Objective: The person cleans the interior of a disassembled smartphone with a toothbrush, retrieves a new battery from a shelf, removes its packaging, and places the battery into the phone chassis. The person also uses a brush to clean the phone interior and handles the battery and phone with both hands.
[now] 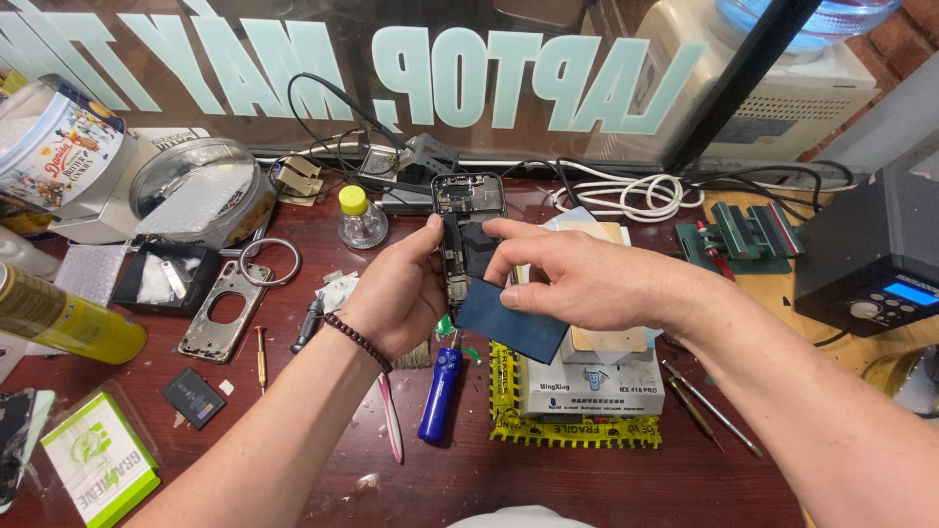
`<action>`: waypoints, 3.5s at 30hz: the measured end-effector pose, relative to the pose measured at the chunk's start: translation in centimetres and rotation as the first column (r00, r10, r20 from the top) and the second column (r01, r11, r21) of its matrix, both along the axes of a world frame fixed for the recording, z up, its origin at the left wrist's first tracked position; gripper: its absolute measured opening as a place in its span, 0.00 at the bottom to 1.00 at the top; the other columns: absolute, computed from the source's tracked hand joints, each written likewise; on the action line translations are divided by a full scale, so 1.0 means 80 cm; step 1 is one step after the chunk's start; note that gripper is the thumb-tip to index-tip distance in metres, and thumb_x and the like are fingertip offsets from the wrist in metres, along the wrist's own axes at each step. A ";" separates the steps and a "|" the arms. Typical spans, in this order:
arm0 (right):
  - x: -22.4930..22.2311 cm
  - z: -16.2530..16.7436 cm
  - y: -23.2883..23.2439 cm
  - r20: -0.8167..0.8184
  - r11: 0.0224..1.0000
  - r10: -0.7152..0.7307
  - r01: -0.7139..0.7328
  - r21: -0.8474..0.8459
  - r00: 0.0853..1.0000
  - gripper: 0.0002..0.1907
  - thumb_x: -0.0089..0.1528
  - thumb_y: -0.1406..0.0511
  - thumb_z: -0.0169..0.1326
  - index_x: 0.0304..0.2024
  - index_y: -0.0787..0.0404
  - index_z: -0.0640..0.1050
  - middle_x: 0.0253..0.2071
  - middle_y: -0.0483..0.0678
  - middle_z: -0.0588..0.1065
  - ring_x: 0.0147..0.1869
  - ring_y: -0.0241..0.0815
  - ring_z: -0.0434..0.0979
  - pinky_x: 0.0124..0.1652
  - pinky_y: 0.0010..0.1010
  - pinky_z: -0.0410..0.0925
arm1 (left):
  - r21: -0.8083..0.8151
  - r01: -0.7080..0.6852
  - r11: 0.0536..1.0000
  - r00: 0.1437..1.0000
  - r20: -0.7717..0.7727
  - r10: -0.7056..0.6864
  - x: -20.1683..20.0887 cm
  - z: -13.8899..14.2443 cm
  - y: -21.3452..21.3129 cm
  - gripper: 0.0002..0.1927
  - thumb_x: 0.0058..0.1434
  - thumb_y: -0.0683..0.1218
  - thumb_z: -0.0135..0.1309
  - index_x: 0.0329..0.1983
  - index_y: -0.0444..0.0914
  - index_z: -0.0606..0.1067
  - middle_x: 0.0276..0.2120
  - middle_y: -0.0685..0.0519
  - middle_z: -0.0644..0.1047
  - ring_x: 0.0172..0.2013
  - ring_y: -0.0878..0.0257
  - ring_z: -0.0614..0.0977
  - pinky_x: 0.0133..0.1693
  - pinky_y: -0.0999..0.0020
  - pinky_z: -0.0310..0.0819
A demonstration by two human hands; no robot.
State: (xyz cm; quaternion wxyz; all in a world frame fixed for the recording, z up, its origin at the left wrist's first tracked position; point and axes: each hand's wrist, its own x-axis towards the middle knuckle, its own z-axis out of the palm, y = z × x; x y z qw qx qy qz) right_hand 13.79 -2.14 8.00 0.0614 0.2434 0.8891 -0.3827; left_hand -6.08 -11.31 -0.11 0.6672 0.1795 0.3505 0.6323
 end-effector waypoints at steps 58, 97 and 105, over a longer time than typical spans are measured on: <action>-0.015 -0.066 -0.007 -0.259 0.594 -0.798 0.638 -0.491 0.544 0.15 0.62 0.67 0.59 0.50 0.66 0.83 0.39 0.47 0.83 0.39 0.31 0.80 0.41 0.23 0.73 | 0.021 0.065 0.998 0.997 0.032 -0.065 0.028 -0.010 -0.006 0.16 0.61 0.31 0.45 0.50 0.32 0.75 0.43 0.49 0.81 0.42 0.61 0.83 0.49 0.62 0.79; -0.016 -0.068 -0.013 -0.258 0.571 -0.818 0.676 -0.466 0.513 0.13 0.62 0.68 0.58 0.49 0.66 0.83 0.37 0.47 0.83 0.37 0.31 0.79 0.38 0.24 0.72 | 0.025 0.072 0.997 0.997 0.033 -0.073 0.034 -0.010 -0.003 0.18 0.59 0.30 0.42 0.51 0.31 0.73 0.43 0.47 0.80 0.43 0.59 0.83 0.51 0.60 0.79; -0.019 -0.068 -0.017 -0.289 0.584 -0.811 0.693 -0.422 0.508 0.13 0.61 0.68 0.59 0.48 0.66 0.83 0.37 0.48 0.83 0.36 0.31 0.80 0.36 0.24 0.72 | 0.018 0.055 0.998 0.998 0.020 -0.055 0.036 -0.017 -0.002 0.18 0.59 0.30 0.44 0.51 0.32 0.73 0.42 0.48 0.80 0.43 0.59 0.83 0.50 0.60 0.79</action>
